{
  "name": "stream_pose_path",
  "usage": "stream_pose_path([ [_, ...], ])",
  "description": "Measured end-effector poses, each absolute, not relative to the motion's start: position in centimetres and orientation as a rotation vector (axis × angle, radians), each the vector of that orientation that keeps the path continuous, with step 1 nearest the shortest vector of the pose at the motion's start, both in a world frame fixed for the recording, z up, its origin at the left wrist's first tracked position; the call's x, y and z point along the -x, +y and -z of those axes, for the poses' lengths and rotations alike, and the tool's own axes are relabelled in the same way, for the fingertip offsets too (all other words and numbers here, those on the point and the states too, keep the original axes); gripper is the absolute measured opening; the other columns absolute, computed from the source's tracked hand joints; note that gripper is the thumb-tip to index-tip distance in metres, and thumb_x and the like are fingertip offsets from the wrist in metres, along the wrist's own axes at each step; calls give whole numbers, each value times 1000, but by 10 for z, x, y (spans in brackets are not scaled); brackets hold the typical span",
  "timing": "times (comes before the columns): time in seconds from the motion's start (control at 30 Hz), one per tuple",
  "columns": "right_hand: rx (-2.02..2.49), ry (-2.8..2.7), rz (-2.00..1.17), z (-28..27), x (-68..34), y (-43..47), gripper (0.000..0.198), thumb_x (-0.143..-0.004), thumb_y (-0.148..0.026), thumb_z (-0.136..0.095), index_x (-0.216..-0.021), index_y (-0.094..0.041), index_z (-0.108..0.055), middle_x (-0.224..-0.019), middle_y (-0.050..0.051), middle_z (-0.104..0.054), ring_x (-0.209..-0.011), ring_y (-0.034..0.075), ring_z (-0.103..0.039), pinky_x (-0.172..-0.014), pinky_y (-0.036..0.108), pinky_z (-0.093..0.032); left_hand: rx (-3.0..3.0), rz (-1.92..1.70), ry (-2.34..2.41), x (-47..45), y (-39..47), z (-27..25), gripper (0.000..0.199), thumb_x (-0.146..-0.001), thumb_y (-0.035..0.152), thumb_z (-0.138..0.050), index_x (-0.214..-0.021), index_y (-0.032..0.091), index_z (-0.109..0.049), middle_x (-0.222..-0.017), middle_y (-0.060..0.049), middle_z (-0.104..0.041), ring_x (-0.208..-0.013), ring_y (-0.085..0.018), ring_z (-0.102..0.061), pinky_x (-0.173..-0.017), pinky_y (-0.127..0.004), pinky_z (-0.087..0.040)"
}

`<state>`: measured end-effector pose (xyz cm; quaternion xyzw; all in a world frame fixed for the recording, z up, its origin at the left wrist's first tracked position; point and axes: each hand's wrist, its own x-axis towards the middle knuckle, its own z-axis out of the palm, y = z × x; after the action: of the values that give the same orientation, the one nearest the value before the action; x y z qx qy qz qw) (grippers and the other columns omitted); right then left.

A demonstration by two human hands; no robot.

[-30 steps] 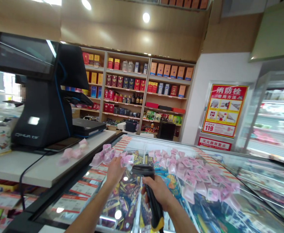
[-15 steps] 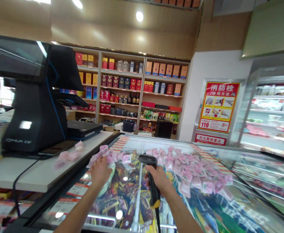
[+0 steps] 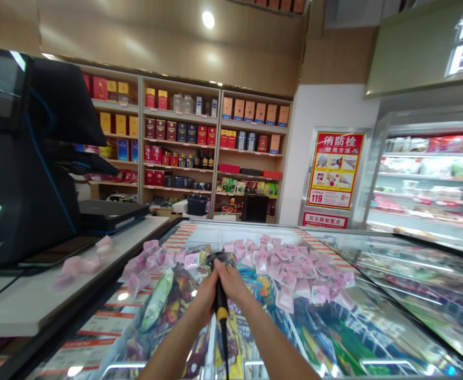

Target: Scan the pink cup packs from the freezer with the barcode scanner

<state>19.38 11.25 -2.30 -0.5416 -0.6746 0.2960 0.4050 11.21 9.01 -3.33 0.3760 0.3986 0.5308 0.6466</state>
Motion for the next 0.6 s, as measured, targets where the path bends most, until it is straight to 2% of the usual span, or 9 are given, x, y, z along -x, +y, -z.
stream_pose_path([
  [0.07,1531,-1770,-492,21,-215,120,48,-74,-51,-34,-86,-13,-61,-88,11,-63,-87,22,-55,-74,30,-38,-821,-1178,931,-98,89,31,36,-66,50,-51,-68,14,-52,-48,1,-54,-37,-8,-47,-40,-19,-37],
  [0.13,1706,-1710,-150,20,-243,131,42,-72,-41,-44,-102,-14,-54,-106,11,-57,-99,23,-50,-80,31,-35,-801,-1146,948,-78,85,29,33,-67,47,-53,-66,14,-51,-49,-1,-56,-37,-8,-48,-38,-18,-37],
  [0.17,1814,-1686,-2,20,-258,136,39,-72,-37,-45,-103,-15,-53,-107,12,-56,-101,23,-48,-81,33,-34,-792,-1135,957,-68,83,28,31,-68,45,-53,-67,14,-51,-49,-1,-56,-38,-8,-48,-38,-18,-38],
  [0.23,2028,-1680,193,24,-282,144,33,-72,-33,-46,-99,-16,-55,-100,13,-59,-98,26,-49,-79,37,-34,-743,-1119,967,-47,79,29,27,-69,42,-53,-70,15,-52,-50,-1,-57,-38,-7,-49,-38,-17,-39],
  [0.33,2112,-1758,339,36,-301,153,26,-71,-31,-50,-91,-16,-56,-88,12,-62,-92,27,-53,-79,40,-32,-698,-1095,898,-23,74,31,27,-68,42,-53,-70,15,-53,-50,0,-55,-38,-6,-46,-37,-16,-37],
  [0.43,2065,-1778,357,43,-303,159,27,-70,-27,-52,-95,-14,-53,-82,14,-64,-86,27,-56,-80,42,-30,-690,-1061,859,-11,64,31,29,-67,43,-55,-65,14,-53,-50,2,-52,-37,-5,-44,-35,-15,-35],
  [0.5,1998,-1752,261,42,-301,163,25,-68,-21,-53,-92,-13,-53,-79,15,-63,-85,27,-56,-81,42,-28,-692,-1066,908,-9,56,30,31,-65,44,-56,-61,14,-53,-47,2,-50,-36,-5,-42,-34,-15,-34],
  [0.6,1673,-1501,-213,38,-298,168,14,-63,-17,-54,-77,-17,-54,-73,9,-63,-87,25,-55,-82,39,-29,-710,-1102,998,-10,46,28,34,-65,47,-55,-58,14,-52,-46,2,-49,-35,-5,-41,-34,-15,-34],
])
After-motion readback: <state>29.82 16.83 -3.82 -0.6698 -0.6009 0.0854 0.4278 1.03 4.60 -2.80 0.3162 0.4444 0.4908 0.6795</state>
